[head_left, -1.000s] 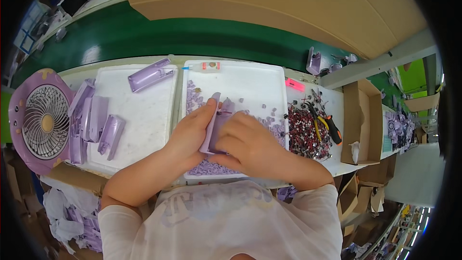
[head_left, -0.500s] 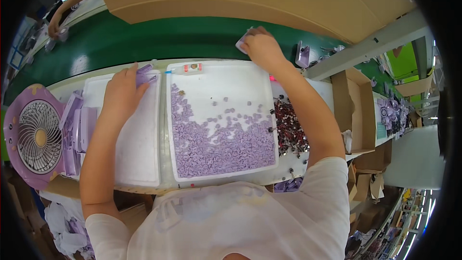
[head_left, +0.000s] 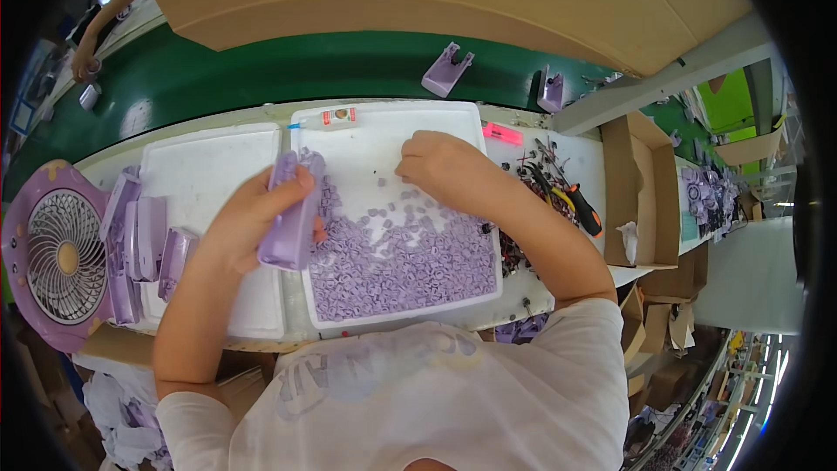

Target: The person assembles electronic components into small plastic housings, securing them with small screws and wires, and applying glue from a bottle.

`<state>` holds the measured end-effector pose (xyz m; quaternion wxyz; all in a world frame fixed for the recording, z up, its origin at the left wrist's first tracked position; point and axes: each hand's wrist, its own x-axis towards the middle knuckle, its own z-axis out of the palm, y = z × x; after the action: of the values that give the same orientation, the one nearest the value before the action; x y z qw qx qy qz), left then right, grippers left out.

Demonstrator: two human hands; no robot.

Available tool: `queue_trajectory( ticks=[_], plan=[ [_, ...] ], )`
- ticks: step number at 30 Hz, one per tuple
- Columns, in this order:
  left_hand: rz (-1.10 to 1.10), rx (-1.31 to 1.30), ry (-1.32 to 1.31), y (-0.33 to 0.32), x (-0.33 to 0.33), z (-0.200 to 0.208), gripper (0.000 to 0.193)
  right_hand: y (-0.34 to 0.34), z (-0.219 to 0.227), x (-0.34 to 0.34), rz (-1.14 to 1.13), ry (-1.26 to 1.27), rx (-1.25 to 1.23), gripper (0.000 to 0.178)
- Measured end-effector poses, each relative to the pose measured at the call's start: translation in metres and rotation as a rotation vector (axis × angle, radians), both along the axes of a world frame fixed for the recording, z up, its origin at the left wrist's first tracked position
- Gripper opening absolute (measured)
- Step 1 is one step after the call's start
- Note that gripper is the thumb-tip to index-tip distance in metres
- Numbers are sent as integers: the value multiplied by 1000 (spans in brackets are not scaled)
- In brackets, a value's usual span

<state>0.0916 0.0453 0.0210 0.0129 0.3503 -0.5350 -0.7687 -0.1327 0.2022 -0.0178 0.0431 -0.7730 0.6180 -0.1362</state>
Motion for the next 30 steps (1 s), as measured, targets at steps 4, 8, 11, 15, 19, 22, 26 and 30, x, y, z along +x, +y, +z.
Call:
queue_trajectory(
  ticks=[4,8,11,15,19,22,26,30],
  plan=[
    [71,588,200,18,2,-18,38,-6,2,3,-57,0,16,7],
    [97,760,363,32,1,-15,37,-9,-1,9,-72,110,28,10],
    [174,722,393,44,5,-14,40,-11,0,13,-175,84,7,13],
    [125,518,485,51,15,-17,51,-2,30,40,-307,-590,-75,8],
    [122,401,524,62,16,-15,52,9,49,74,-218,-722,-329,15],
    [146,248,568,69,16,-17,56,5,43,81,-143,-625,-515,19],
    [107,-92,640,75,15,-14,60,5,39,86,-135,-578,-547,22],
    [68,-270,714,76,15,-14,61,3,40,88,-133,-566,-583,23]
  ],
)
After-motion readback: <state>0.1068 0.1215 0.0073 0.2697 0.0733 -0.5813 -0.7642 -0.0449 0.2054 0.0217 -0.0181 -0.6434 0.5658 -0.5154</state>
